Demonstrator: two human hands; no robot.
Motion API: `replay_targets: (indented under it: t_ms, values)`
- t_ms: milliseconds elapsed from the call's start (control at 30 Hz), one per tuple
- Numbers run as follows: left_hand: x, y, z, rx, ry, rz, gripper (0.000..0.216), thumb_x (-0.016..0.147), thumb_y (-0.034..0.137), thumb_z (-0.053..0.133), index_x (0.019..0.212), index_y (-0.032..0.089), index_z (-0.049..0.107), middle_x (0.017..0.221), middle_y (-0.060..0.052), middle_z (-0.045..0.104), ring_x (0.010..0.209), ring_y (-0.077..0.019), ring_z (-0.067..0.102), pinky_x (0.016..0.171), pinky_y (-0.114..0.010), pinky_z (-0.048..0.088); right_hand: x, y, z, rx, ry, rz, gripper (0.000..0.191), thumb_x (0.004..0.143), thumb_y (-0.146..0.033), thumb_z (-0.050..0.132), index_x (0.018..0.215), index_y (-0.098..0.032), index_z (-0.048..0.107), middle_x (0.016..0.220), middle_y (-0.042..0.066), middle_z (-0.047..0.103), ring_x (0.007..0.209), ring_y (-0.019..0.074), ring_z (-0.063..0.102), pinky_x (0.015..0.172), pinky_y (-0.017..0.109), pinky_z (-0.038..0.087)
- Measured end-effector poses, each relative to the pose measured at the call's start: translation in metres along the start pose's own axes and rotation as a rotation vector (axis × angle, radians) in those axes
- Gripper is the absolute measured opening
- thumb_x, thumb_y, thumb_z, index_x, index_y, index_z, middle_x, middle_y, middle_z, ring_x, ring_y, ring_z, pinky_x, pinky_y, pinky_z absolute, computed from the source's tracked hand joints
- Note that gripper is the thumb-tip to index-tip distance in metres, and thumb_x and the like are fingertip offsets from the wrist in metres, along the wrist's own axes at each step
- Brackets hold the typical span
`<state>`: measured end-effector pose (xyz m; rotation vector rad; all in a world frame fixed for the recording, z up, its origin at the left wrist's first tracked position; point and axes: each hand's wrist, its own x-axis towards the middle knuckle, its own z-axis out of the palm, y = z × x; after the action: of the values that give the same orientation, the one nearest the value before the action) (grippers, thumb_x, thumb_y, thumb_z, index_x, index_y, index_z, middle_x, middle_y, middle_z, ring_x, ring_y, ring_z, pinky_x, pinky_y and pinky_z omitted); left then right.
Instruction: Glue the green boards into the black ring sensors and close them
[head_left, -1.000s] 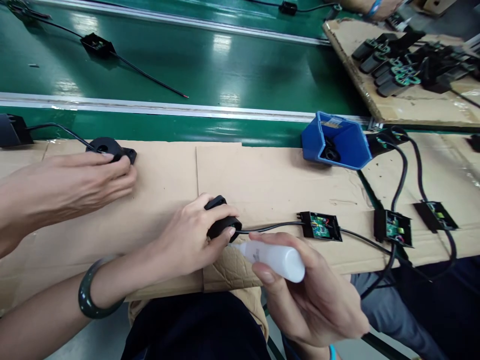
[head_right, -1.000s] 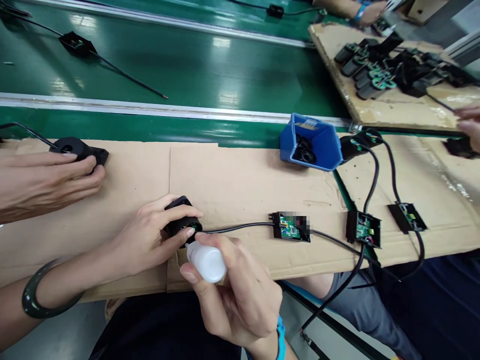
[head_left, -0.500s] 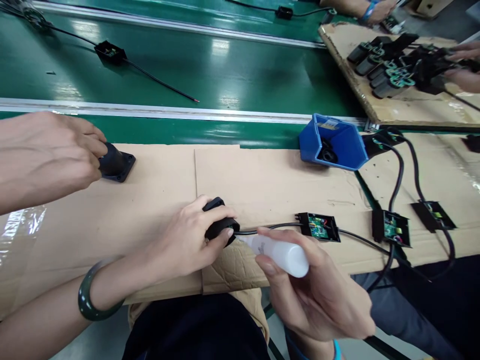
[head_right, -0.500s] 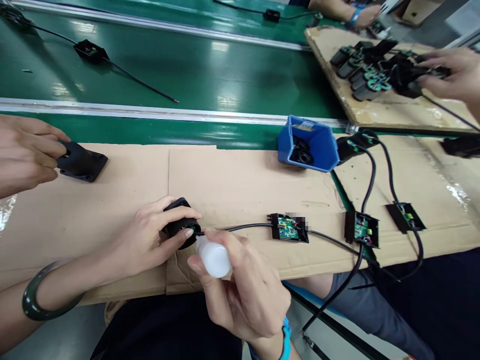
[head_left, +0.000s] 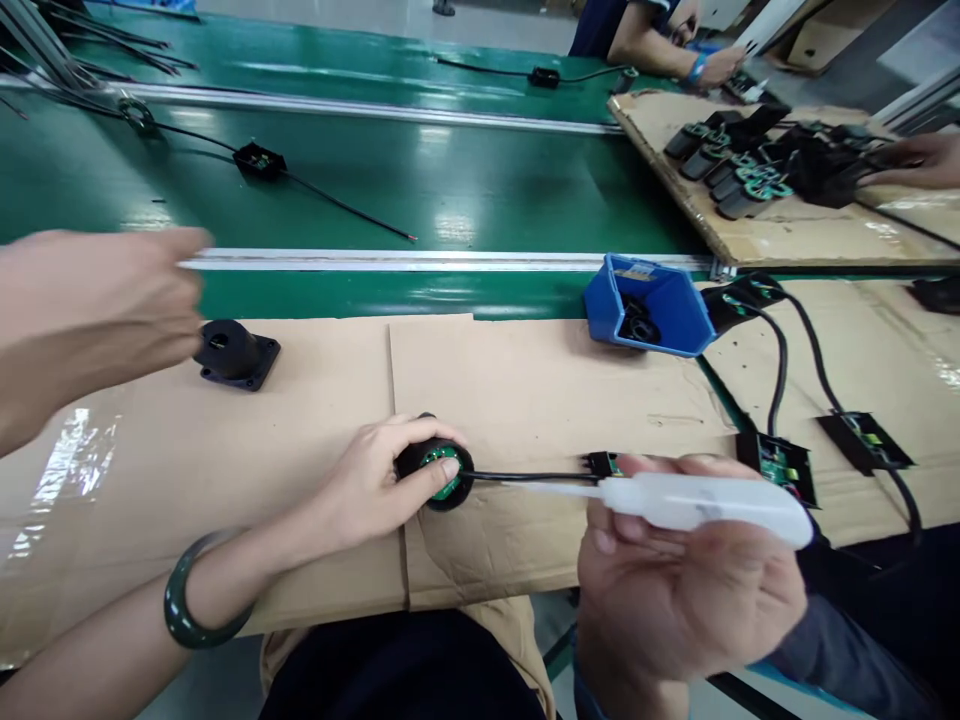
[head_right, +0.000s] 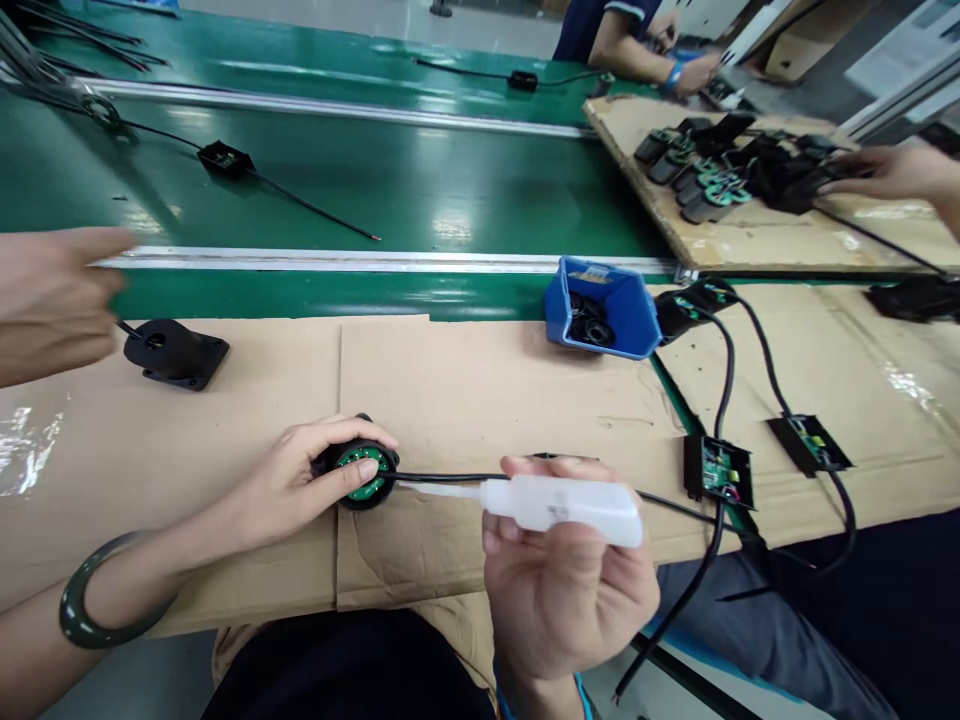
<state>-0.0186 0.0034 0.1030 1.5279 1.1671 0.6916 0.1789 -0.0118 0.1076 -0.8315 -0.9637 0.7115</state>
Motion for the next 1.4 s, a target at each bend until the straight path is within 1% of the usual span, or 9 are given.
replay_targets:
  t_ms: [67, 167, 333, 400, 500, 633, 900, 1100, 1400]
  values:
    - [0.0, -0.001, 0.0, -0.256, -0.119, -0.063, 0.023, 0.088, 0.031, 0.062, 0.106, 0.019, 0.067, 0.099, -0.003, 0.068, 0.091, -0.0182, 0.061, 0.08, -0.03, 0.046, 0.006, 0.002, 0.0, 0.114, -0.028, 0.1, 0.018, 0.092, -0.025, 0.061, 0.1, -0.012, 0.071, 0.083, 0.008, 0.073, 0.044, 0.0076, 0.052, 0.03, 0.018, 0.043]
    - [-0.001, -0.004, 0.005, -0.541, -0.239, -0.156, 0.046, 0.068, 0.026, 0.084, 0.108, 0.019, 0.064, 0.094, 0.0, 0.065, 0.086, -0.0158, 0.059, 0.074, -0.025, 0.044, 0.006, 0.004, 0.0, 0.152, -0.111, 0.15, 0.017, 0.092, -0.025, 0.062, 0.102, -0.013, 0.07, 0.088, 0.008, 0.072, 0.048, 0.009, 0.057, 0.034, 0.019, 0.05]
    - [-0.001, -0.01, 0.017, -0.785, -0.265, -0.238, 0.053, 0.058, 0.016, 0.088, 0.105, 0.018, 0.062, 0.093, -0.001, 0.065, 0.088, -0.0166, 0.059, 0.076, -0.027, 0.043, -0.014, 0.006, -0.001, -0.076, -0.191, -0.043, 0.018, 0.088, -0.012, 0.063, 0.105, -0.014, 0.067, 0.092, 0.009, 0.066, 0.082, 0.0237, 0.071, 0.044, 0.027, 0.06]
    - [-0.001, -0.012, 0.02, -0.838, -0.271, -0.256, 0.052, 0.057, 0.015, 0.088, 0.102, 0.017, 0.062, 0.089, -0.001, 0.064, 0.083, -0.016, 0.058, 0.07, -0.026, 0.043, -0.021, 0.006, -0.004, -0.195, -0.246, -0.123, 0.022, 0.087, -0.014, 0.065, 0.109, -0.015, 0.067, 0.091, 0.009, 0.066, 0.083, 0.0258, 0.071, 0.051, 0.032, 0.063]
    - [0.0, -0.013, 0.021, -0.868, -0.262, -0.263, 0.051, 0.057, 0.011, 0.087, 0.1, 0.016, 0.063, 0.087, 0.0, 0.062, 0.08, -0.0138, 0.054, 0.067, -0.024, 0.042, -0.027, 0.007, -0.006, -0.352, -0.322, -0.216, 0.024, 0.087, -0.018, 0.066, 0.112, -0.016, 0.065, 0.09, 0.009, 0.069, 0.079, 0.0258, 0.072, 0.06, 0.038, 0.064]
    - [0.0, -0.01, 0.019, -0.857, -0.263, -0.261, 0.049, 0.056, 0.006, 0.085, 0.099, 0.015, 0.063, 0.087, 0.0, 0.062, 0.081, -0.0128, 0.054, 0.07, -0.024, 0.042, -0.028, 0.01, -0.007, -0.439, -0.387, -0.263, 0.028, 0.087, -0.019, 0.066, 0.115, -0.017, 0.063, 0.094, 0.009, 0.071, 0.08, 0.0257, 0.073, 0.059, 0.036, 0.064]
    - [0.001, -0.013, 0.019, -0.876, -0.284, -0.231, 0.048, 0.058, 0.009, 0.086, 0.1, 0.017, 0.064, 0.09, -0.001, 0.063, 0.082, -0.0138, 0.056, 0.071, -0.025, 0.044, -0.023, 0.009, -0.004, -0.4, -0.463, -0.318, 0.038, 0.082, -0.009, 0.068, 0.119, -0.013, 0.063, 0.099, 0.011, 0.072, 0.085, 0.0257, 0.072, 0.063, 0.037, 0.065]
    - [0.001, -0.011, 0.019, -0.9, -0.28, -0.294, 0.05, 0.055, 0.008, 0.087, 0.1, 0.018, 0.066, 0.088, 0.001, 0.062, 0.081, -0.0137, 0.056, 0.068, -0.024, 0.045, -0.019, 0.012, -0.003, -0.427, -0.418, -0.401, 0.043, 0.081, -0.009, 0.07, 0.123, -0.013, 0.063, 0.098, 0.009, 0.073, 0.084, 0.0251, 0.072, 0.061, 0.036, 0.064]
    - [0.0, -0.016, 0.019, -0.879, -0.292, -0.27, 0.051, 0.057, 0.012, 0.088, 0.101, 0.018, 0.064, 0.087, 0.0, 0.064, 0.079, -0.0146, 0.059, 0.067, -0.025, 0.048, -0.025, 0.006, -0.005, -0.393, -0.481, -0.37, 0.039, 0.082, -0.011, 0.069, 0.12, -0.01, 0.063, 0.097, 0.012, 0.073, 0.08, 0.0271, 0.073, 0.055, 0.036, 0.063]
